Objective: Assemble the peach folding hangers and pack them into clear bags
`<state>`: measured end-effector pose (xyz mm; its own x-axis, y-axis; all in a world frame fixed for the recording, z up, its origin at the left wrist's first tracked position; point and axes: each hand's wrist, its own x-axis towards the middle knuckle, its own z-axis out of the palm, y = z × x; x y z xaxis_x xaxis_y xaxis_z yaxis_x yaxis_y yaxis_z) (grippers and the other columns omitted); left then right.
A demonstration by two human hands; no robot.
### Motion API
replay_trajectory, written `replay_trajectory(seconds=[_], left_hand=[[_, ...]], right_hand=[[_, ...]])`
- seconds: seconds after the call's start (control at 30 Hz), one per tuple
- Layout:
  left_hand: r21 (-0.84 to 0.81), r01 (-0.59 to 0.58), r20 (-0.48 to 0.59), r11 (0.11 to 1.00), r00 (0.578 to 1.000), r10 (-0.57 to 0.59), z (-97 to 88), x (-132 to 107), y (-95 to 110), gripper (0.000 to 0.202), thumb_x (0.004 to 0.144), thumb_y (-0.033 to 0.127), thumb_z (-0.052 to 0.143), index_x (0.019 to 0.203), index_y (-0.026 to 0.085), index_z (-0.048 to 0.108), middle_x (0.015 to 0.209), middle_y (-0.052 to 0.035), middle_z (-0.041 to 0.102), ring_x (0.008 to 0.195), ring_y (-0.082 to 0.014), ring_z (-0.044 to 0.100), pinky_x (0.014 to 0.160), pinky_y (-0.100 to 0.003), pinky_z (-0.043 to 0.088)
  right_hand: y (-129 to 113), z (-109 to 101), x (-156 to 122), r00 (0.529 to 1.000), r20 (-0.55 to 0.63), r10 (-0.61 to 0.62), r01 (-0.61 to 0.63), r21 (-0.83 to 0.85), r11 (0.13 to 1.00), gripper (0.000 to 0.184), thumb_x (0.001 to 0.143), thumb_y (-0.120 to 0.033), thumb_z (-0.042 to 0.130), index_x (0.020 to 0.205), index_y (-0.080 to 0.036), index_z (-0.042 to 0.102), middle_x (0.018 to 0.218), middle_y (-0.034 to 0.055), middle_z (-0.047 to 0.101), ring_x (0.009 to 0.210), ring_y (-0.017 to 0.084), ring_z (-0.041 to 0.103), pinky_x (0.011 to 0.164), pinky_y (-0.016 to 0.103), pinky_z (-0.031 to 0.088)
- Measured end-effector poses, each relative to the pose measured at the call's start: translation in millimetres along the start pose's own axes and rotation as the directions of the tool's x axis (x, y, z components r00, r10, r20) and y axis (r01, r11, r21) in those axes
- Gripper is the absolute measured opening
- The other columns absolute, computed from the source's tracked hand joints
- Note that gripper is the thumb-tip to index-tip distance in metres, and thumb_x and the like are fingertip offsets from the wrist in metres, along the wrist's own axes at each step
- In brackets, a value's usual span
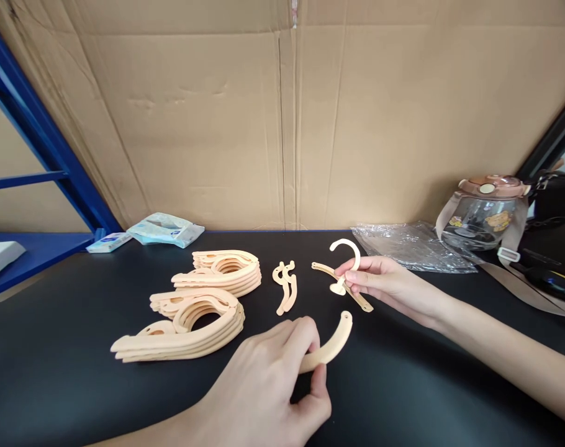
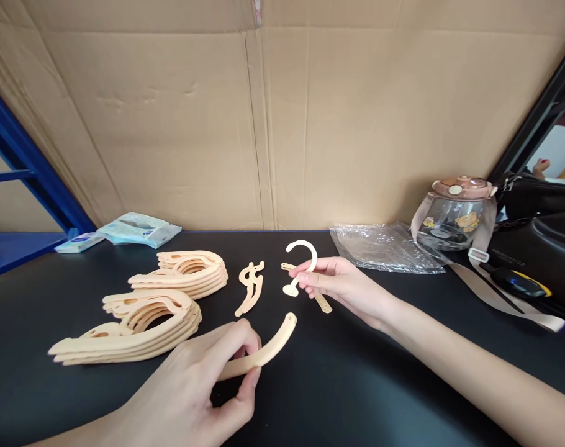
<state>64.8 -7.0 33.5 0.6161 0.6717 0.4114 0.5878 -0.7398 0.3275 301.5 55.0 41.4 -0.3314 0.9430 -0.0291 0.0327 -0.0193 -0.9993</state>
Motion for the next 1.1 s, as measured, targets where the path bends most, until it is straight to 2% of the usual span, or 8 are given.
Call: replay_trajectory(seconds=[0.1,0.23,0.3,0.4,0.53,0.7,0.87,1.1], left_hand=[[-0.064,0.003,0.018,0.998,1.0,-0.002,-0.1,0,-1,0.015,0.081,0.01,0.04,0.087,0.023,0.043,0.068,0.006,0.055,0.05,-0.0099,0.051,0.045,-0.021,0.037],[-0.014,-0.053,-0.049,0.998,0.997,0.053,-0.6,1,-4,0.017,0.093,0.017,0.041,0.109,0.023,0.043,0.08,0.0046,0.063,0.058,-0.0112,0.06,0.052,-0.022,0.042],[0.025,-0.069,-0.056,0.997,0.996,0.071,-0.6,1,-5,0.008,0.099,0.021,0.039,0.104,0.023,0.044,0.076,0.0059,0.062,0.053,-0.0104,0.057,0.049,-0.022,0.038],[0.036,-0.088,-0.021,0.995,0.996,0.089,1.0,2,-6,0.014,0.101,0.021,0.033,0.094,0.022,0.045,0.067,0.0067,0.056,0.046,-0.0103,0.049,0.043,-0.023,0.031],[-0.006,-0.029,0.039,1.0,0.999,0.029,1.3,3,-6,0.022,0.101,0.02,0.031,0.081,0.022,0.041,0.068,0.0042,0.055,0.052,-0.0115,0.052,0.048,-0.024,0.032],[-0.05,-0.003,0.12,0.999,0.993,0.009,0.3,3,-3,0.027,0.1,0.023,0.029,0.074,0.022,0.037,0.06,0.0047,0.05,0.046,-0.0117,0.046,0.047,-0.026,0.028],[-0.044,0.042,0.175,0.998,0.984,-0.033,2.4,4,-4,0.035,0.102,0.033,0.026,0.071,0.022,0.037,0.057,0.004,0.049,0.046,-0.0128,0.048,0.048,-0.027,0.026],[-0.048,0.07,0.239,0.996,0.969,-0.056,3.5,7,-7,0.036,0.103,0.035,0.024,0.071,0.022,0.036,0.059,0.0034,0.05,0.049,-0.0132,0.049,0.05,-0.027,0.026]], right_hand=[[0,-2,0,1.0,0.0,0.014,-0.014,0.086,0.996,0.019,0.079,-0.036,0.075,0.09,-0.02,0.075,0.087,0.0014,0.068,0.079,0.009,0.057,0.079,0.024,0.046],[0,-1,-1,0.997,0.072,0.013,-0.024,0.16,0.987,0.02,0.082,-0.032,0.073,0.099,-0.021,0.072,0.088,0.0011,0.069,0.083,0.01,0.062,0.079,0.024,0.047],[0,0,0,0.994,0.105,0.015,-0.034,0.176,0.984,0.031,0.081,-0.03,0.073,0.111,-0.023,0.067,0.084,-0.0004,0.069,0.076,0.009,0.061,0.068,0.022,0.045],[1,2,0,0.989,0.146,0.03,-0.052,0.155,0.986,0.043,0.082,-0.03,0.073,0.123,-0.023,0.06,0.081,-0.0006,0.067,0.072,0.009,0.06,0.056,0.02,0.04],[0,6,-3,0.98,0.197,0.036,-0.067,0.156,0.985,0.048,0.083,-0.028,0.072,0.128,-0.021,0.058,0.081,-0.0014,0.066,0.074,0.008,0.06,0.065,0.021,0.043],[1,11,-5,0.974,0.224,0.017,-0.064,0.205,0.977,0.052,0.084,-0.025,0.07,0.133,-0.022,0.055,0.081,-0.0018,0.066,0.075,0.008,0.061,0.078,0.025,0.046],[0,15,-7,0.958,0.287,-0.014,-0.054,0.23,0.972,0.051,0.085,-0.022,0.069,0.134,-0.022,0.053,0.081,-0.0017,0.068,0.072,0.008,0.062,0.076,0.027,0.046],[1,18,-8,0.938,0.348,-0.012,-0.075,0.236,0.969,0.05,0.085,-0.021,0.069,0.132,-0.021,0.054,0.08,-0.0017,0.068,0.07,0.008,0.062,0.076,0.027,0.046]])
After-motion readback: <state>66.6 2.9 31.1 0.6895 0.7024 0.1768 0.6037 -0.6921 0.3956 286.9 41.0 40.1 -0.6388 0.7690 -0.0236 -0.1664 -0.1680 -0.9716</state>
